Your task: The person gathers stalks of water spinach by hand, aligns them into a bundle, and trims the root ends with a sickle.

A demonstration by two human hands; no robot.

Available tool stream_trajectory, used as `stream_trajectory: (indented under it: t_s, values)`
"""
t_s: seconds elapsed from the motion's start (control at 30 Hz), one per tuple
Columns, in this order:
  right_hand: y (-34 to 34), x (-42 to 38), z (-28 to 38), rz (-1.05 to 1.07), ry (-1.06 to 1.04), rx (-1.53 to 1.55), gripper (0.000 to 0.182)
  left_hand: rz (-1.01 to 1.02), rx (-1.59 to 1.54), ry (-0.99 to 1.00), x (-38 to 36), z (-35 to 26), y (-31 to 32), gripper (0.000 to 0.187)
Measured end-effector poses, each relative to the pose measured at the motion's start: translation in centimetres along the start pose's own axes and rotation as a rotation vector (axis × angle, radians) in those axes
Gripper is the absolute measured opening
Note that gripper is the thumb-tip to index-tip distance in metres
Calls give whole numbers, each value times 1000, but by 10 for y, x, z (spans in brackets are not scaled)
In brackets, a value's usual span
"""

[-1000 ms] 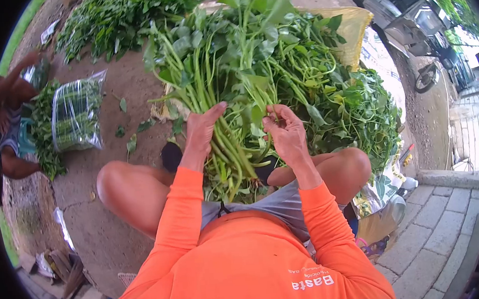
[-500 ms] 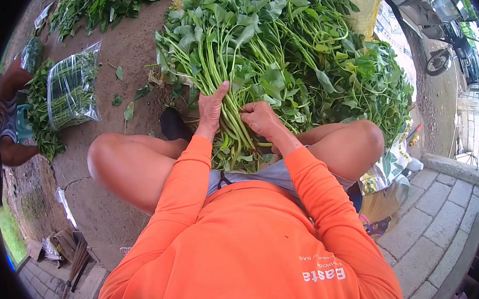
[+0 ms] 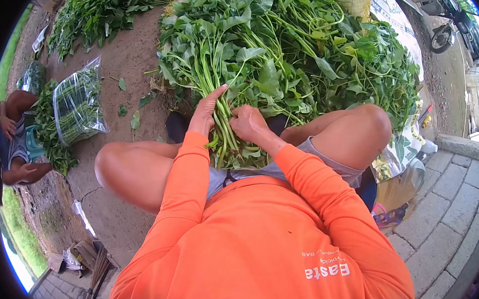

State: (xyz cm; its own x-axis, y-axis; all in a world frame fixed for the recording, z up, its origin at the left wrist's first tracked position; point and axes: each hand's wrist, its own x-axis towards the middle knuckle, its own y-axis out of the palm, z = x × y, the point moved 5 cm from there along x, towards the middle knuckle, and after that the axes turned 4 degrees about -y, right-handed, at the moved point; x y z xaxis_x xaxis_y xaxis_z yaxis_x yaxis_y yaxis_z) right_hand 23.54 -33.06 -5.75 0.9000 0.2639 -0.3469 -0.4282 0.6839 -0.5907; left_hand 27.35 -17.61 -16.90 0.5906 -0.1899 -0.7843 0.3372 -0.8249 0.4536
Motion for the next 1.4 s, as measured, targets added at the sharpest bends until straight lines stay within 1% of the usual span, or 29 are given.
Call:
stream_trajectory:
  t_s: [0.07,0.1,0.2,0.23,0.33,0.37,0.47,0.5,0.53,0.6,0.63,0.67,0.73,0.77,0.8,0.83,0.87,0.93,0.97,1.03,1.1,1.13,1.17,1.2,1.3,1.4]
  values:
    - [-3,-10,6,-63,-32,38,33,-26,-57,95,-6,-7,4,40]
    - [-21,-22,22,-63,20,15,34,-42,-86,140,-13,-10,5,36]
    - [-44,-43,25,-133,68,190,38,-51,-102,177,-36,-31,12,34]
    - [-43,-50,16,-159,50,259,36,-70,-81,187,-43,-38,17,32]
    - [-55,-79,22,-178,-6,267,30,-50,-126,213,-32,-47,9,31]
    - [-56,-88,21,-75,84,221,20,-46,-153,204,-35,-50,12,31]
    - [-61,-108,31,-282,-377,195,18,-41,-208,254,-39,-55,21,32]
    - [-66,-108,26,-417,-420,127,13,-42,-238,260,-39,-55,23,31]
    - [-69,-112,22,-420,-455,137,14,-46,-239,268,-39,-55,24,30]
    - [-90,-121,44,-419,-529,155,17,-57,-246,288,-43,-57,27,29]
    - [-88,-125,30,-477,-519,138,17,-66,-284,297,-38,-61,24,28]
    - [-92,-127,19,-486,-417,446,20,-108,-282,332,-43,-69,21,28]
    - [-94,-131,0,-472,-186,1053,30,-104,-286,414,-54,-85,19,26]
    - [-120,-133,9,-462,101,1188,37,-118,-268,418,-54,-89,14,27]
    - [-148,-137,22,-440,399,1308,44,-89,-262,434,-55,-91,10,28]
    - [-157,-136,17,-374,499,1156,39,-57,-250,451,-57,-94,7,29]
    - [-154,-133,19,-323,413,1025,39,-20,-234,464,-58,-97,8,30]
    - [-135,-120,26,-229,237,753,41,-3,-161,472,-73,-100,20,32]
    - [-128,-108,41,-289,-1,635,36,18,-137,471,-77,-98,23,32]
    - [-119,-73,74,-359,-298,358,27,54,-93,475,-83,-98,30,33]
    - [-100,-33,94,-351,-387,310,20,76,-66,486,-83,-95,35,33]
    - [-90,-15,97,-321,-309,291,20,85,-54,494,-81,-92,36,33]
    - [-80,1,100,-292,-234,269,20,124,-60,542,-78,-91,36,31]
    - [-72,15,97,-260,-160,247,20,105,-40,551,-85,-91,41,30]
    - [-43,47,76,-83,-44,482,21,36,-19,575,-99,-87,43,28]
    - [-42,38,73,-168,-24,680,22,18,-76,600,-99,-86,38,29]
